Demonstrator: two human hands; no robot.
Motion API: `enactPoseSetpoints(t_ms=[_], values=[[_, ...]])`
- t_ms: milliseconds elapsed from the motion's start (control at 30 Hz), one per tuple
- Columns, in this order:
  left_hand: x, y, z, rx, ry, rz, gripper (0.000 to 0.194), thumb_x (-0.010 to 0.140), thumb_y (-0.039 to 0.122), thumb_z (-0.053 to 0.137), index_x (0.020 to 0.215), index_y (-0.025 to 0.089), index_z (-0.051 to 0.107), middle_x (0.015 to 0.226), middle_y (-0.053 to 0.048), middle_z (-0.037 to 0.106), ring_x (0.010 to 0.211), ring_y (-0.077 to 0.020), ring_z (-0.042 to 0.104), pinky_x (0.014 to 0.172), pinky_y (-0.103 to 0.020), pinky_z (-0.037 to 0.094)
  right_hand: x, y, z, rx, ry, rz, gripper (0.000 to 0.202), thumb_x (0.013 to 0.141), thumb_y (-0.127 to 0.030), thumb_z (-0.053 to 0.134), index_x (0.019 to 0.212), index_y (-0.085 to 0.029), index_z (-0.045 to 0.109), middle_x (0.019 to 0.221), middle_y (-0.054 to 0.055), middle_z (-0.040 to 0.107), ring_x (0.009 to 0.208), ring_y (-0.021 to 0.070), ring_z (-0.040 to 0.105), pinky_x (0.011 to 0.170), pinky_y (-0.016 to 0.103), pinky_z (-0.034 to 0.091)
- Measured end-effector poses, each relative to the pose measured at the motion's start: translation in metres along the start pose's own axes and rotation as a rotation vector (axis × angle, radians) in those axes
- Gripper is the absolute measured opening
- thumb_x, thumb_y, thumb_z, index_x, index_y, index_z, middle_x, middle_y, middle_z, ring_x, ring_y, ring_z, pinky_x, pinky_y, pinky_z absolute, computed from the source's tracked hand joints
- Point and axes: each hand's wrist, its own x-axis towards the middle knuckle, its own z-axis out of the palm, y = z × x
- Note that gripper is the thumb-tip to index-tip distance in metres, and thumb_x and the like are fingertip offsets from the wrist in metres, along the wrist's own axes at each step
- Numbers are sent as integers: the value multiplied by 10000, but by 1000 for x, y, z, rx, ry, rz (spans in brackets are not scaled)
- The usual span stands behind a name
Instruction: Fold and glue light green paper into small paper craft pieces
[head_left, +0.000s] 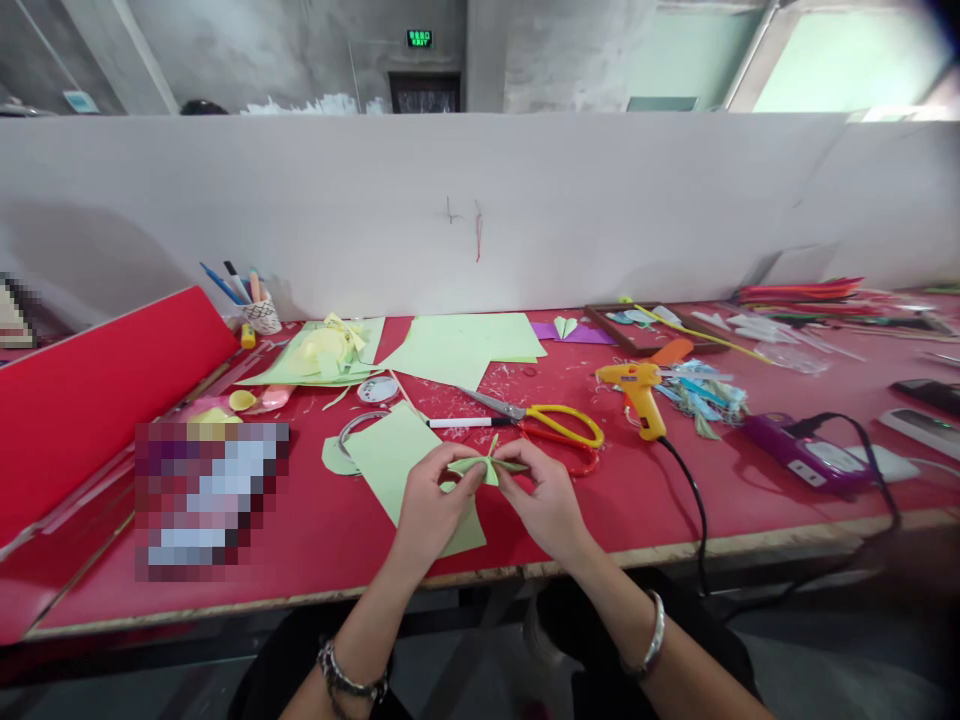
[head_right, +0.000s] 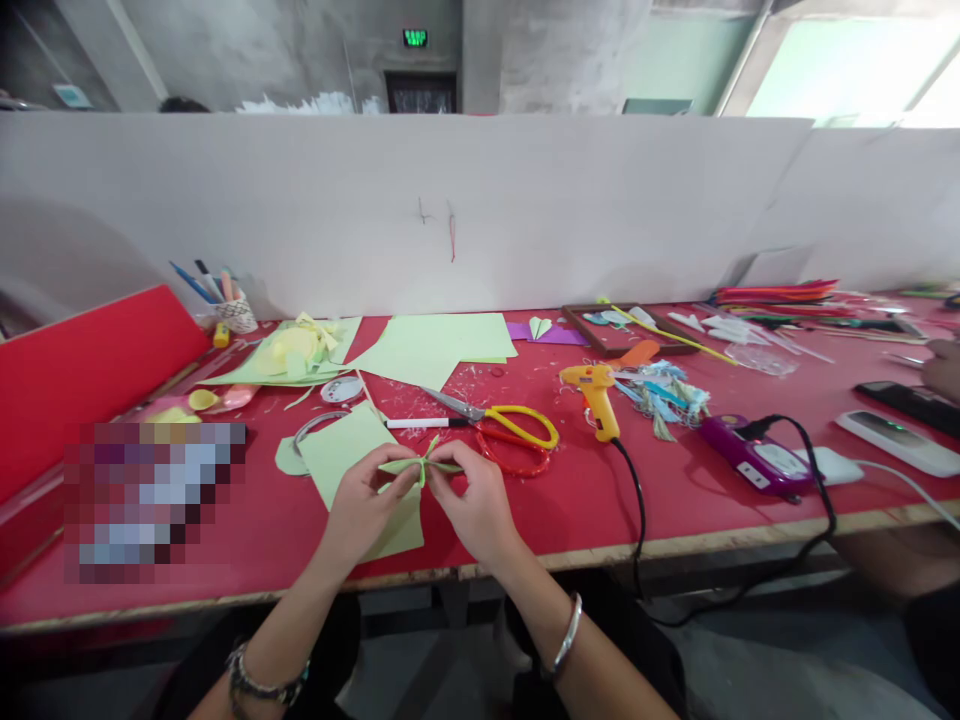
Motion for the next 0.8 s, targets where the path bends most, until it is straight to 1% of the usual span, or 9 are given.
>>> enactPoseSetpoints(t_ms=[200,367,467,533,567,667,733,800], values=[[-1,-2,2,39,12,-17,165,773,314,535,800,169,610,785,-19,620,712,-136,572,620,-205,461,0,2,0,-9,-3,14,46,759,-163,504,729,-183,531,677,-2,579,651,132,571,647,241,471],[-2,-1,1,-2,-37,7,181,786,304,509,833,162,612,835,-38,615,724,-140,569,617,-209,463,0,1,1,36,-20,49,48,761,-195,509,716,-182,520,658,-10,566,627,124,560,606,225,460],[-2,-2,1,-6,-47,-23,204,784,328,504,778,149,603,817,-46,595,700,-140,554,576,-207,454,0,1,1,39,-22,66,52,754,-195,510,703,-184,505,674,-3,550,650,130,549,617,237,460],[-2,-3,1,24,-51,-41,231,783,343,502,699,141,578,760,-38,567,656,-133,536,562,-211,445,1,2,1,10,4,70,17,750,-191,514,735,-186,509,733,14,548,697,142,544,641,253,463],[-2,-3,1,35,-61,-46,248,788,348,493,669,141,564,736,-30,551,632,-127,526,556,-213,441,1,1,1,-2,22,70,36,747,-188,521,782,-188,515,787,26,553,741,151,545,662,264,464],[-1,-3,2,35,-102,-55,294,812,357,449,626,147,536,667,-6,511,579,-113,501,536,-214,423,2,0,-1,-42,52,49,208,740,-188,545,945,-205,514,963,59,558,897,185,528,767,317,449],[-1,-3,2,23,-109,-62,333,826,368,420,597,150,523,610,8,485,558,-110,490,532,-214,413,3,-1,-3,-81,39,14,166,742,-190,555,907,-207,542,993,65,568,951,202,515,832,349,416],[-1,-2,2,4,-143,-57,338,827,375,415,613,147,544,608,5,494,568,-113,497,545,-219,417,3,-1,-4,-90,26,5,58,748,-190,548,804,-196,559,894,55,591,885,197,538,804,336,422]])
